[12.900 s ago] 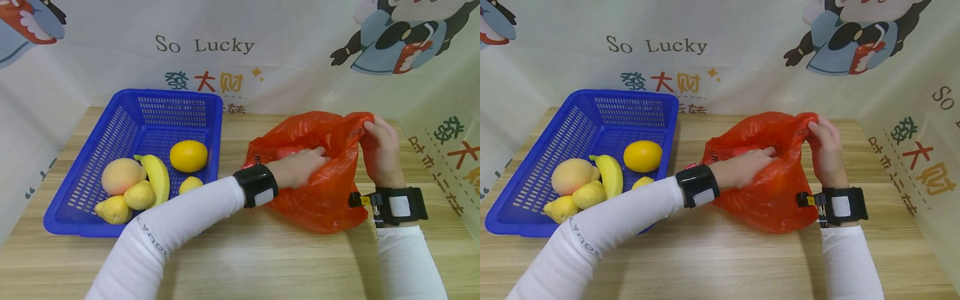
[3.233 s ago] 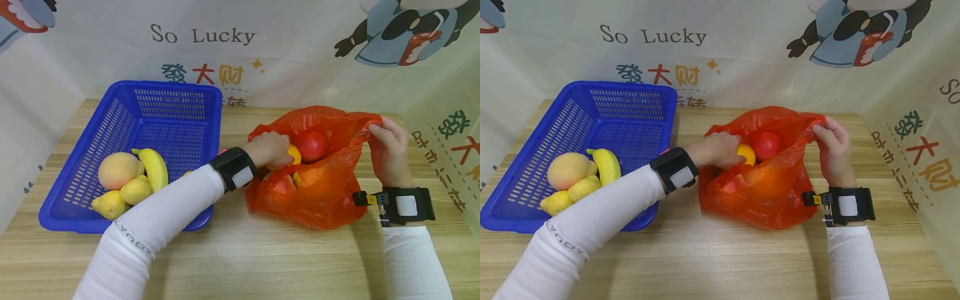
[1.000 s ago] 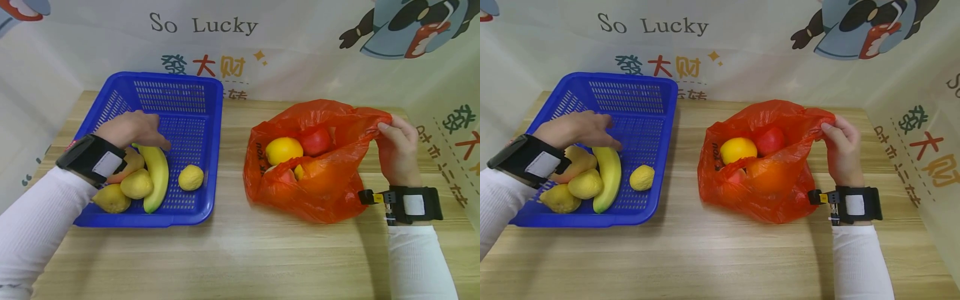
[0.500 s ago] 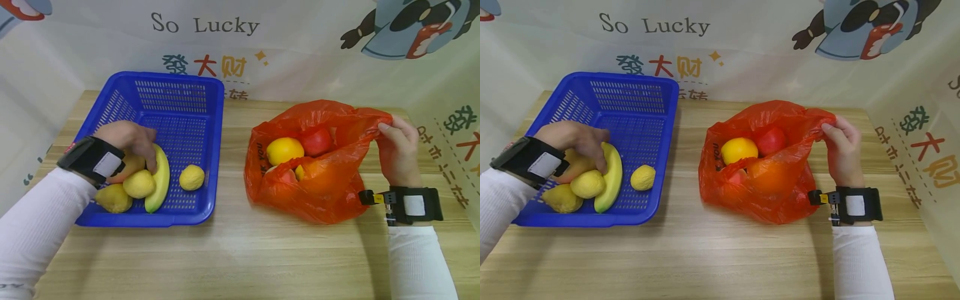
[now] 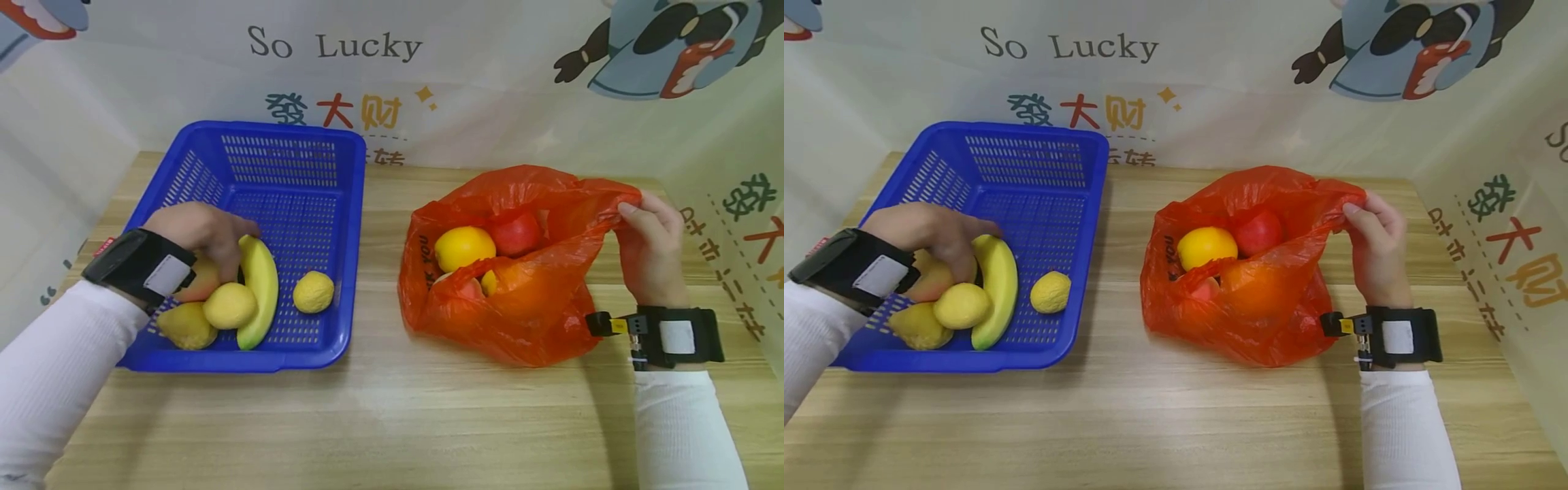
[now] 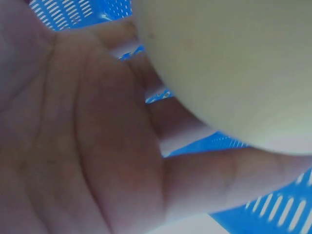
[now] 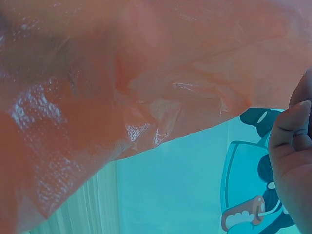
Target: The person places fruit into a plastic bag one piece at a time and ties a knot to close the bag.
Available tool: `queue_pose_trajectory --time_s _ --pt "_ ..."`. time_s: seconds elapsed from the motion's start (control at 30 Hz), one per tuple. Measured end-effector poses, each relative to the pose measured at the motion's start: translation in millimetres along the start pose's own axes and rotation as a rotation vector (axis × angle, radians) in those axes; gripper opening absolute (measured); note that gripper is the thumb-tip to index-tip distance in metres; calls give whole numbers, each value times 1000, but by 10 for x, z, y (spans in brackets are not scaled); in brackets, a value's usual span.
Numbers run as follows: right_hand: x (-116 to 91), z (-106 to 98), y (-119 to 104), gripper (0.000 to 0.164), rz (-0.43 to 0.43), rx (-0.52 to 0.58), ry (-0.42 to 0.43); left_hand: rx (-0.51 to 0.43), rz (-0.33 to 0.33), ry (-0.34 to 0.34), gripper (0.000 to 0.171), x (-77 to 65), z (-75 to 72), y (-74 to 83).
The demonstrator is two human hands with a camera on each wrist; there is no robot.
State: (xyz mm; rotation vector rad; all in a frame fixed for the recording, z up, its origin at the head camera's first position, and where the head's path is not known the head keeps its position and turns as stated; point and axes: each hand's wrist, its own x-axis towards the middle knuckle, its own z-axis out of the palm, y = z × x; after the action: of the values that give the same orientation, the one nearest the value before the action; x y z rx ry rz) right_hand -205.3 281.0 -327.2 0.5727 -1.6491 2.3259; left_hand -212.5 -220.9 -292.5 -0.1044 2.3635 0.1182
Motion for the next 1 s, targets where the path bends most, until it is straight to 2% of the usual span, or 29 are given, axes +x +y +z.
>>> queue_pose_trajectory --time_s 0.17,0.4,0.47,0.57,0.77,0.9,1.0 --pt "-2 -1 -5 24 4 -9 -1 -81 -14 -18 110 -41 10 -39" --pt "-9 -5 1 24 7 -23 -7 29 47 -55 107 13 -1 -20" --pt "-8 -5 4 24 3 -23 -5 15 48 -61 107 15 6 -25" --pt "-6 -3 8 24 -2 -12 1 -12 27 -30 110 -4 26 -47" --pt "-8 -6 5 24 -1 -16 -3 -98 -11 -14 116 -13 48 -71" --pt "-9 -10 -4 25 2 -21 -4 -84 -22 -1 115 4 51 -78" --pt "-6 -12 -9 25 1 -15 2 -31 10 -14 114 3 30 -91"
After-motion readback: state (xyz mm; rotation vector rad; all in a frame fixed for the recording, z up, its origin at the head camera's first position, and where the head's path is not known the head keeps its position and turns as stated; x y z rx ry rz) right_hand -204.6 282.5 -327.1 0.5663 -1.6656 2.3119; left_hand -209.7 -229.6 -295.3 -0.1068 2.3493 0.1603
